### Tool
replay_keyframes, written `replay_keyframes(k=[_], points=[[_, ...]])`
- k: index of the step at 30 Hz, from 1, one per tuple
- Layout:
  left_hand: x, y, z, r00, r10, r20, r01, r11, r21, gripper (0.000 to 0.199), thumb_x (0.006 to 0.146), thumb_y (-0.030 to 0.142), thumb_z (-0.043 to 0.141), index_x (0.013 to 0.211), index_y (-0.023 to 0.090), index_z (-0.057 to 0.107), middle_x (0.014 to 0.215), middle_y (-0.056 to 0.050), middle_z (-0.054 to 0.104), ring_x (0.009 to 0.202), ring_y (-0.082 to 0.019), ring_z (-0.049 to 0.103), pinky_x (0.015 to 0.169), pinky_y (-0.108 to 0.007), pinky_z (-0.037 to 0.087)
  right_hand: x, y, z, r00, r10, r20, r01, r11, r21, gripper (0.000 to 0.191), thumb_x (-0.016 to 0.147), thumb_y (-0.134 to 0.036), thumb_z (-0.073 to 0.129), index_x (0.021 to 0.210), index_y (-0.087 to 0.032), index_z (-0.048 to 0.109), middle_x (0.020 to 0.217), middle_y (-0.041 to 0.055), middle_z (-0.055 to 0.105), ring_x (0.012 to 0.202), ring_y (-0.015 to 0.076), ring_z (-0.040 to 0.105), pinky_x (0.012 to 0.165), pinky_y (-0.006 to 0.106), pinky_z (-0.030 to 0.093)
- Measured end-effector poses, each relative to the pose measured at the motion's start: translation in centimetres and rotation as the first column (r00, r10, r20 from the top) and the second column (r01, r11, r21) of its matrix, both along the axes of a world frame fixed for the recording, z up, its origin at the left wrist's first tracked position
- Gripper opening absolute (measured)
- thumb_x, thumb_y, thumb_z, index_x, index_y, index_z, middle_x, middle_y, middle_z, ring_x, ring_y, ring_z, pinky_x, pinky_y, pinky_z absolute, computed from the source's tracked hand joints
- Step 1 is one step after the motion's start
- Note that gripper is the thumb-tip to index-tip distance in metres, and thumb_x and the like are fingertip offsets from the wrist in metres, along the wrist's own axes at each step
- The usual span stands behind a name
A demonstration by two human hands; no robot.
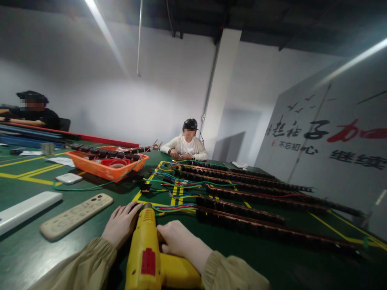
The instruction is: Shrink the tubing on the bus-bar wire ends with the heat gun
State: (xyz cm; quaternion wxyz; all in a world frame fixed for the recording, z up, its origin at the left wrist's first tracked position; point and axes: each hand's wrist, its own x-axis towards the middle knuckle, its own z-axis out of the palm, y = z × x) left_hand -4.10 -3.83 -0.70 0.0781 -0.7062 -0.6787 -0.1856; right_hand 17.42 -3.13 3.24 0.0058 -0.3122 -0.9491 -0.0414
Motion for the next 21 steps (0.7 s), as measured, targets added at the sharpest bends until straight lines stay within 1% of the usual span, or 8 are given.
replay_keyframes(k=[4, 9, 12, 16, 21], points=[[-0.4, 0.7, -1.0, 1.000, 0.008, 0.019, -0.008, 0.999, 0.043, 0.043, 0.090, 0.023, 0.035, 0.130, 0.029, 0.050, 0.137, -0.001, 0.047, 0.117, -0.020, 0.049, 0.107, -0.042, 0.027, 1.3, -0.4, -0.1, 0.999, 0.038, 0.030, -0.039, 0.999, 0.029, 0.024, 0.077, -0.031, 0.051, 0.095, -0.015, 0.056, 0.084, 0.0093, 0.069, 0.070, 0.0215, 0.064, 0.060, 0.028, 0.041], [-0.6, 0.9, -1.5, 0.999, -0.013, 0.048, 0.009, 0.997, 0.072, 0.042, 0.090, 0.024, 0.036, 0.130, 0.028, 0.051, 0.137, -0.001, 0.047, 0.117, -0.019, 0.049, 0.105, -0.040, 0.031, 3.4, -0.9, -0.3, 0.999, 0.021, 0.033, -0.022, 0.999, 0.040, 0.022, 0.077, -0.027, 0.050, 0.096, -0.018, 0.055, 0.080, 0.0053, 0.068, 0.065, 0.0191, 0.062, 0.054, 0.026, 0.035], [-0.7, 0.8, -1.6, 0.998, -0.018, 0.052, 0.014, 0.997, 0.076, 0.043, 0.091, 0.025, 0.035, 0.130, 0.028, 0.051, 0.137, 0.000, 0.046, 0.115, -0.019, 0.050, 0.104, -0.041, 0.033, 4.6, -1.2, -0.1, 1.000, -0.010, 0.001, 0.010, 1.000, 0.006, 0.019, 0.077, -0.024, 0.048, 0.094, -0.018, 0.055, 0.079, 0.0043, 0.068, 0.064, 0.0172, 0.061, 0.053, 0.024, 0.033], [-0.9, 0.9, -1.9, 0.998, -0.021, 0.063, 0.016, 0.997, 0.079, 0.043, 0.090, 0.027, 0.035, 0.131, 0.030, 0.050, 0.138, 0.000, 0.046, 0.113, -0.021, 0.051, 0.103, -0.043, 0.034, 6.6, -1.4, 0.0, 0.998, -0.048, -0.026, 0.046, 0.996, -0.079, 0.019, 0.076, -0.020, 0.047, 0.093, -0.019, 0.055, 0.082, 0.0045, 0.067, 0.068, 0.0161, 0.060, 0.056, 0.023, 0.034], [-1.4, 1.5, -2.3, 0.993, -0.088, 0.075, 0.074, 0.983, 0.165, 0.041, 0.088, 0.034, 0.040, 0.126, 0.029, 0.055, 0.129, -0.004, 0.053, 0.108, -0.022, 0.052, 0.097, -0.042, 0.041, 9.2, -1.3, -0.3, 0.989, -0.147, -0.021, 0.143, 0.983, -0.111, 0.020, 0.074, -0.018, 0.046, 0.092, -0.018, 0.056, 0.083, 0.0055, 0.066, 0.073, 0.0179, 0.059, 0.059, 0.024, 0.034]])
